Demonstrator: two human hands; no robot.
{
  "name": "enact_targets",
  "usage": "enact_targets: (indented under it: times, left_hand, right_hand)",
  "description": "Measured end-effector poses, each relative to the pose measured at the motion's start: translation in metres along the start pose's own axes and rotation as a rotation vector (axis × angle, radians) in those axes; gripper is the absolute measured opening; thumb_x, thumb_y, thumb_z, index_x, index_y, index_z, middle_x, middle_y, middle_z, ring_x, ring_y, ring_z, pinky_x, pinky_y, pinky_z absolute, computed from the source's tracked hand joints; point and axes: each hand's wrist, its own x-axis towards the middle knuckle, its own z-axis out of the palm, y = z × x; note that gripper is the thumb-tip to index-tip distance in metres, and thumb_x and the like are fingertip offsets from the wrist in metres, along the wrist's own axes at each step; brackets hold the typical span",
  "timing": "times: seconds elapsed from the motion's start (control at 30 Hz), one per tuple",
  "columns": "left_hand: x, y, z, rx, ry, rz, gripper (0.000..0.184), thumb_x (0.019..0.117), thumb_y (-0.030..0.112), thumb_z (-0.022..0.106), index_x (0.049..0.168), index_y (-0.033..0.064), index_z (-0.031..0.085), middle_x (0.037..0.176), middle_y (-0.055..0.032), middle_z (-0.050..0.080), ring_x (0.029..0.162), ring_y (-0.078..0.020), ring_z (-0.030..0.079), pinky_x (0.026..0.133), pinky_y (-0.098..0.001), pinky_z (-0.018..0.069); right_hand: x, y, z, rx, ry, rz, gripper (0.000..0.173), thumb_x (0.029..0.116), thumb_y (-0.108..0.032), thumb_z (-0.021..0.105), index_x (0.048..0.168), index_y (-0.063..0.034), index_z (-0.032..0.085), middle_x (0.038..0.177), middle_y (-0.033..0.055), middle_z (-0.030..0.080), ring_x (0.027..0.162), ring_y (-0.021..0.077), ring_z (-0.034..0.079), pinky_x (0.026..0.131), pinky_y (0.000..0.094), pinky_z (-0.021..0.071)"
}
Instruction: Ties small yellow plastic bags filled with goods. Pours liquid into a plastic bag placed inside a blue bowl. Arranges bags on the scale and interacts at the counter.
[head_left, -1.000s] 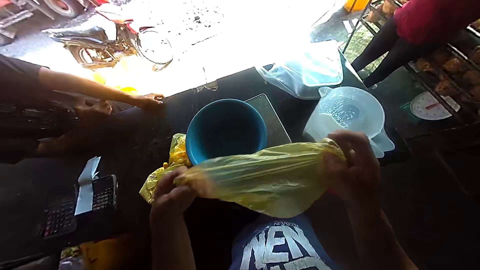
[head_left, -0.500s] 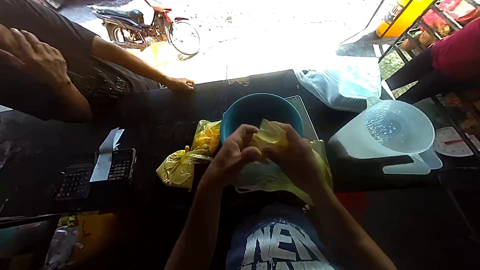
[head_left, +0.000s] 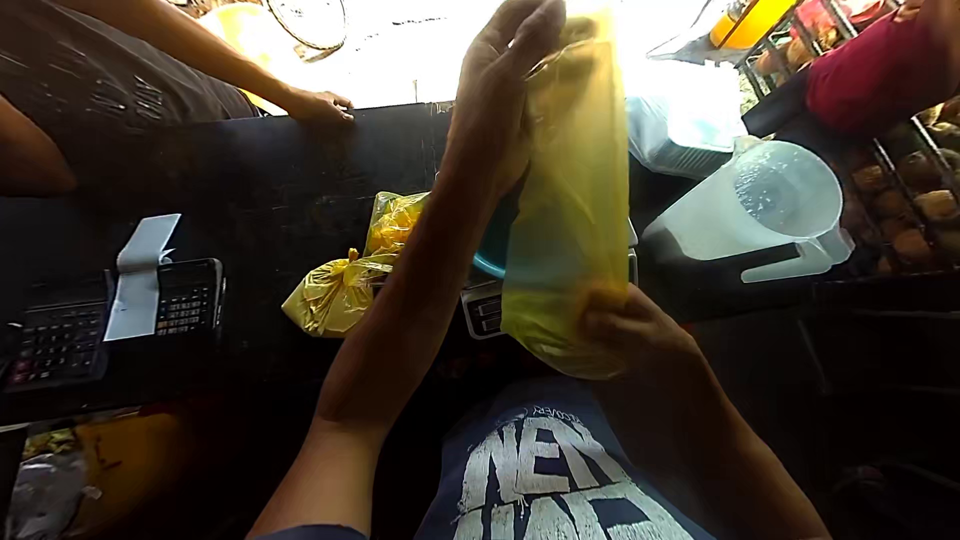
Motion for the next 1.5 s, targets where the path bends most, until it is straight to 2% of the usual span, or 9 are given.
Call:
enact_targets:
  times: [0.13,0.27,0.43,0.53,0.83,0.97,1.1,1.33,1.5]
  left_hand:
    - [-0.093,-0.051,0.004,-0.082,0.126,0.078,0.056,0.1053,0.050,0.048,0.152,0.0200,0.040,0.149,-0.0002,0.051,0.132,-0.0208,0.055,0.108,-0.0434,0.0497]
    - [-0.188,-0.107,0.021,-0.343,0.018,-0.238,0.085,0.0812,0.080,0.058,0.133,0.0132,0.057,0.123,-0.0048,0.069,0.116,-0.0201,0.066,0.098,-0.0450,0.0557]
    - [-0.191,-0.088,0.035,-0.174,0.057,-0.213,0.014,0.0985,0.012,0.067,0.106,0.0002,0.071,0.096,-0.0068,0.074,0.089,-0.0140,0.072,0.087,-0.0350,0.0606]
    - [-0.188,-0.088,0.028,-0.107,0.087,-0.176,0.011,0.0990,0.007,0.064,0.098,0.0015,0.074,0.090,-0.0069,0.073,0.084,-0.0134,0.071,0.084,-0.0328,0.0607]
    - [-0.171,-0.064,-0.011,-0.114,0.177,-0.041,0.006,0.0938,0.006,0.070,0.093,0.0060,0.075,0.086,-0.0040,0.070,0.078,-0.0105,0.068,0.079,-0.0293,0.0600]
    - [-0.168,-0.051,-0.023,-0.173,0.117,-0.047,0.005,0.0906,0.006,0.073,0.088,0.0102,0.072,0.081,-0.0013,0.071,0.076,-0.0066,0.067,0.077,-0.0263,0.0587]
    - [-0.166,-0.043,-0.027,-0.266,0.042,-0.104,0.008,0.0908,0.003,0.072,0.097,0.0085,0.071,0.088,-0.0044,0.073,0.082,-0.0104,0.071,0.080,-0.0305,0.0608]
    - [-0.169,-0.044,-0.060,0.018,-0.119,-0.064,0.012,0.0997,0.010,0.064,0.090,0.0074,0.070,0.079,0.0005,0.071,0.073,-0.0072,0.069,0.073,-0.0268,0.0602]
    - [-0.167,-0.053,-0.059,-0.132,-0.027,-0.131,0.003,0.0936,0.011,0.072,0.091,0.0106,0.073,0.074,-0.0017,0.069,0.062,-0.0050,0.063,0.062,-0.0215,0.0556]
  right_hand:
    - [0.011,-0.012,0.020,0.226,0.707,-0.170,0.019,0.1036,-0.029,0.059,0.114,-0.0203,0.072,0.089,-0.0017,0.075,0.077,0.0074,0.072,0.073,0.0283,0.0635]
    - [0.006,-0.003,0.007,-0.276,0.767,-0.211,0.031,0.1097,-0.028,0.046,0.129,-0.0121,0.064,0.108,-0.0001,0.077,0.089,0.0081,0.073,0.079,0.0279,0.0621]
    - [0.002,-0.002,0.016,-0.565,0.874,-0.334,0.028,0.1089,-0.028,0.050,0.124,-0.0103,0.066,0.105,-0.0057,0.075,0.086,-0.0001,0.069,0.075,0.0209,0.0595]
    - [0.003,-0.006,0.015,-0.573,0.946,-0.345,0.028,0.1094,-0.029,0.049,0.121,-0.0112,0.066,0.089,-0.0094,0.072,0.068,-0.0049,0.062,0.062,0.0164,0.0553]
    - [-0.019,-0.070,-0.052,-0.925,0.216,0.133,0.039,0.0993,-0.051,0.059,0.097,-0.0156,0.076,0.078,-0.0068,0.071,0.067,0.0008,0.065,0.061,0.0256,0.0575]
    - [0.004,-0.091,0.001,-0.871,0.324,-0.184,0.026,0.0997,-0.041,0.064,0.093,-0.0167,0.071,0.076,-0.0110,0.067,0.063,-0.0057,0.058,0.056,0.0131,0.0508]
    - [0.046,-0.050,0.034,-0.969,0.216,-0.084,0.016,0.1013,-0.026,0.062,0.104,-0.0108,0.067,0.090,-0.0034,0.068,0.080,0.0025,0.065,0.073,0.0225,0.0576]
    - [0.054,-0.026,0.044,-0.779,0.190,-0.073,0.025,0.0956,-0.032,0.071,0.099,-0.0076,0.068,0.085,-0.0036,0.067,0.078,0.0009,0.063,0.071,0.0198,0.0559]
    - [0.053,-0.015,0.031,-0.698,0.129,-0.084,0.013,0.1011,-0.014,0.062,0.096,-0.0038,0.069,0.083,-0.0015,0.067,0.075,0.0008,0.064,0.070,0.0177,0.0561]
